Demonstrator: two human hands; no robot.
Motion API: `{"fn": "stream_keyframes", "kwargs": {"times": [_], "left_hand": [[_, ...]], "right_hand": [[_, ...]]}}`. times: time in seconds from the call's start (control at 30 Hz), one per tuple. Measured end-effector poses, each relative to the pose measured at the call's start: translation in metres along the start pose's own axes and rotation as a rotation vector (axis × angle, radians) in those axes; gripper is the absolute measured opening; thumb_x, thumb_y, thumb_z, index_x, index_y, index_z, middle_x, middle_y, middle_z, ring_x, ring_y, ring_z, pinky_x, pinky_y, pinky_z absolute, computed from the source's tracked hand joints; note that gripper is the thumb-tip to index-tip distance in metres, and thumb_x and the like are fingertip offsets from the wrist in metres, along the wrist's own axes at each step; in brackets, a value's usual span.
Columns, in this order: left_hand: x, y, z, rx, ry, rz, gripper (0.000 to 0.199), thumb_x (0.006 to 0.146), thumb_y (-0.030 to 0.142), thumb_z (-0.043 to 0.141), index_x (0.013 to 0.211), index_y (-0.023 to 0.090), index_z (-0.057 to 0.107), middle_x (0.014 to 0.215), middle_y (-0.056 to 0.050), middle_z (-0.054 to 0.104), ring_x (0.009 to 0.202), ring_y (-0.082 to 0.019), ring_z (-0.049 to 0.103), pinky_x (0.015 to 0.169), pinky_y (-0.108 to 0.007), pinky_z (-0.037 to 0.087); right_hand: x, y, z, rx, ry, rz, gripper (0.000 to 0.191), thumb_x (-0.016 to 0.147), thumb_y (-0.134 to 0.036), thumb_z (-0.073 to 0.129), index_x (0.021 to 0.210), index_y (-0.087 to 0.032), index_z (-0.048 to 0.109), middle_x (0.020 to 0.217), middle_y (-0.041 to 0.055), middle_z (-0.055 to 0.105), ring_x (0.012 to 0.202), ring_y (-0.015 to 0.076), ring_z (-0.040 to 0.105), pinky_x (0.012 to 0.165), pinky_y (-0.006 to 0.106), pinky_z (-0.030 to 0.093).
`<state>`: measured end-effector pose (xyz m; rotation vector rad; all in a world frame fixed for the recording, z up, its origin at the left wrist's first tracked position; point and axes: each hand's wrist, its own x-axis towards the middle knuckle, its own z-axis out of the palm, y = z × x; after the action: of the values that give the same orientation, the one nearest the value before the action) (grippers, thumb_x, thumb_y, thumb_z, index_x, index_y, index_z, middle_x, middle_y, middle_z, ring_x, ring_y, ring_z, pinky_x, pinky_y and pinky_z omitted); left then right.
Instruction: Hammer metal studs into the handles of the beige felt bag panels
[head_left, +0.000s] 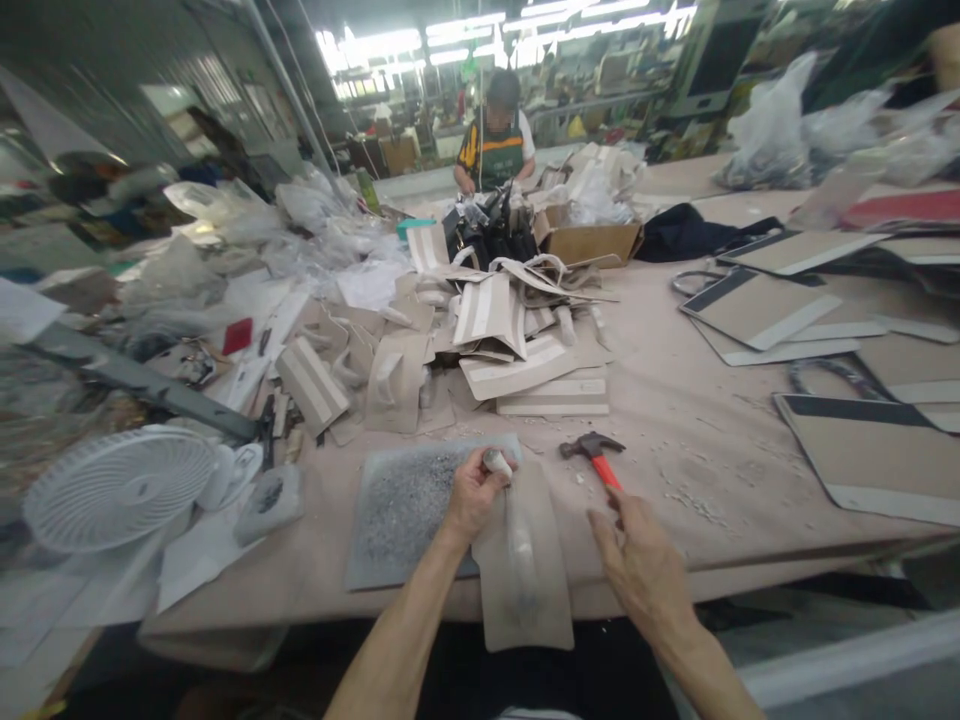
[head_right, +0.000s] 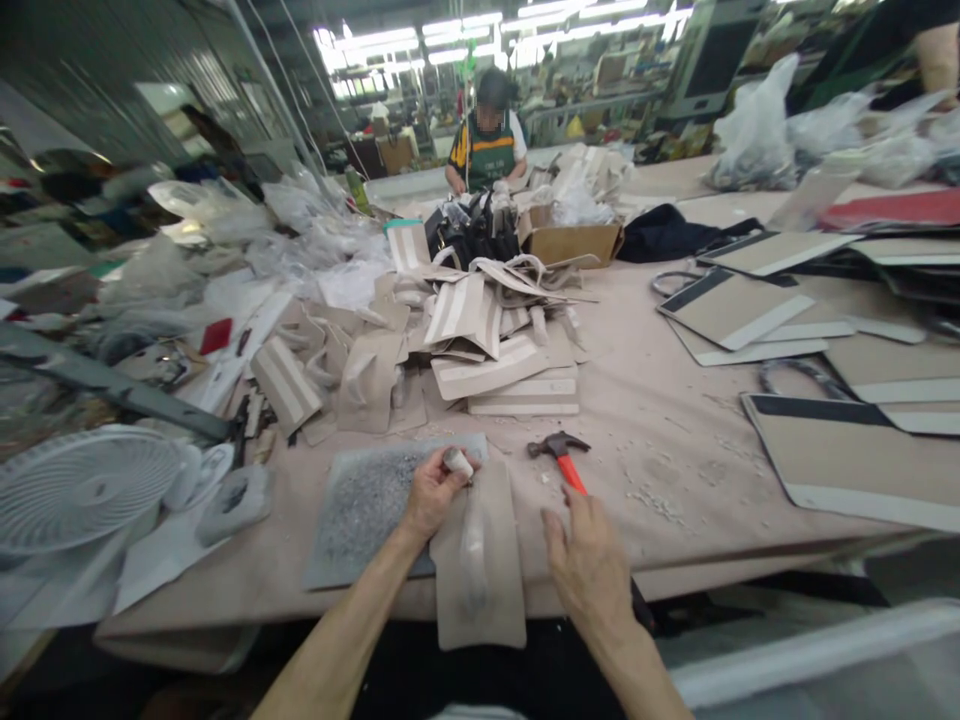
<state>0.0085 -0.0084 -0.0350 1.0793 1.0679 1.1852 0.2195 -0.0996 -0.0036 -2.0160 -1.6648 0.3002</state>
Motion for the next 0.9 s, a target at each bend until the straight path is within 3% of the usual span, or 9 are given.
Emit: {"fn": "stream_keyframes", "kwargs": {"times": [0.07,0.13,0.23,0.43,0.53,0.6,0.67,0.77,0.9], "left_hand": [[-0.001,0.003,0.000,0.025,-0.019,-0.002,0.034,0.072,0.030,0.074,0.100,0.015,0.063,0.090,-0.009,0.077,0.084,-0.020,0.070,0.076,-0.029,0.052],[0.000,0.004,0.000,0.051,-0.031,-0.007,0.033,0.072,0.029,0.073,0.101,0.015,0.064,0.090,-0.008,0.077,0.084,-0.021,0.070,0.076,-0.029,0.052],[0.001,0.002,0.000,0.087,-0.043,-0.002,0.031,0.073,0.029,0.071,0.100,0.015,0.065,0.091,-0.008,0.077,0.085,-0.021,0.070,0.077,-0.029,0.051],[0.002,0.001,-0.003,0.171,-0.103,0.043,0.025,0.077,0.026,0.067,0.100,0.016,0.065,0.090,-0.006,0.076,0.083,-0.020,0.067,0.077,-0.029,0.050],[-0.001,0.005,-0.003,0.266,-0.137,0.101,0.021,0.078,0.023,0.065,0.098,0.017,0.068,0.091,-0.006,0.075,0.086,-0.020,0.066,0.080,-0.029,0.049],[-0.005,0.007,-0.003,0.334,-0.162,0.144,0.019,0.079,0.022,0.063,0.097,0.018,0.069,0.091,-0.004,0.073,0.085,-0.020,0.064,0.080,-0.028,0.047],[-0.008,0.009,-0.003,0.396,-0.181,0.178,0.017,0.081,0.020,0.061,0.095,0.019,0.070,0.088,-0.003,0.071,0.083,-0.019,0.062,0.079,-0.027,0.046],[-0.010,0.009,-0.002,0.432,-0.182,0.198,0.017,0.083,0.020,0.059,0.096,0.019,0.070,0.087,-0.002,0.069,0.081,-0.018,0.061,0.077,-0.027,0.045],[-0.009,0.005,-0.002,0.440,-0.169,0.188,0.014,0.082,0.019,0.058,0.091,0.017,0.069,0.076,-0.001,0.065,0.073,-0.017,0.057,0.070,-0.026,0.043]], "right_hand": [[0.011,0.018,-0.007,-0.226,-0.034,0.002,0.042,0.093,-0.040,0.044,0.117,-0.010,0.060,0.108,0.0186,0.063,0.094,0.0313,0.061,0.079,0.041,0.047],[0.016,0.031,-0.009,-0.372,-0.163,0.041,0.037,0.092,-0.037,0.046,0.112,-0.011,0.061,0.102,0.0181,0.062,0.089,0.0315,0.062,0.074,0.040,0.046],[0.019,0.043,-0.006,-0.397,-0.277,0.080,0.027,0.091,-0.033,0.048,0.105,-0.013,0.061,0.094,0.0145,0.061,0.079,0.0267,0.061,0.067,0.036,0.042],[0.028,0.040,-0.004,0.249,-0.376,0.338,0.009,0.074,-0.029,0.053,0.079,-0.022,0.053,0.068,0.0021,0.055,0.060,0.0170,0.052,0.056,0.029,0.039],[0.027,0.016,-0.016,0.591,-0.534,0.477,0.015,0.074,-0.039,0.048,0.075,-0.025,0.045,0.065,-0.0022,0.049,0.048,0.0126,0.043,0.046,0.027,0.038],[0.022,-0.005,-0.028,0.774,-0.546,0.554,0.022,0.077,-0.047,0.048,0.075,-0.026,0.041,0.063,-0.0049,0.045,0.043,0.0108,0.037,0.042,0.026,0.035],[0.017,-0.024,-0.039,0.743,-0.423,0.450,0.030,0.081,-0.055,0.047,0.075,-0.027,0.039,0.059,-0.0060,0.042,0.043,0.0110,0.036,0.042,0.026,0.033],[0.011,-0.039,-0.048,0.454,-0.197,0.068,0.031,0.088,-0.054,0.041,0.073,-0.027,0.040,0.053,-0.0046,0.041,0.045,0.0132,0.040,0.048,0.027,0.030],[0.019,-0.037,-0.054,0.082,-0.244,-0.271,0.022,0.090,-0.041,0.040,0.073,-0.026,0.043,0.049,-0.0016,0.047,0.040,0.0132,0.035,0.048,0.030,0.017]]}}
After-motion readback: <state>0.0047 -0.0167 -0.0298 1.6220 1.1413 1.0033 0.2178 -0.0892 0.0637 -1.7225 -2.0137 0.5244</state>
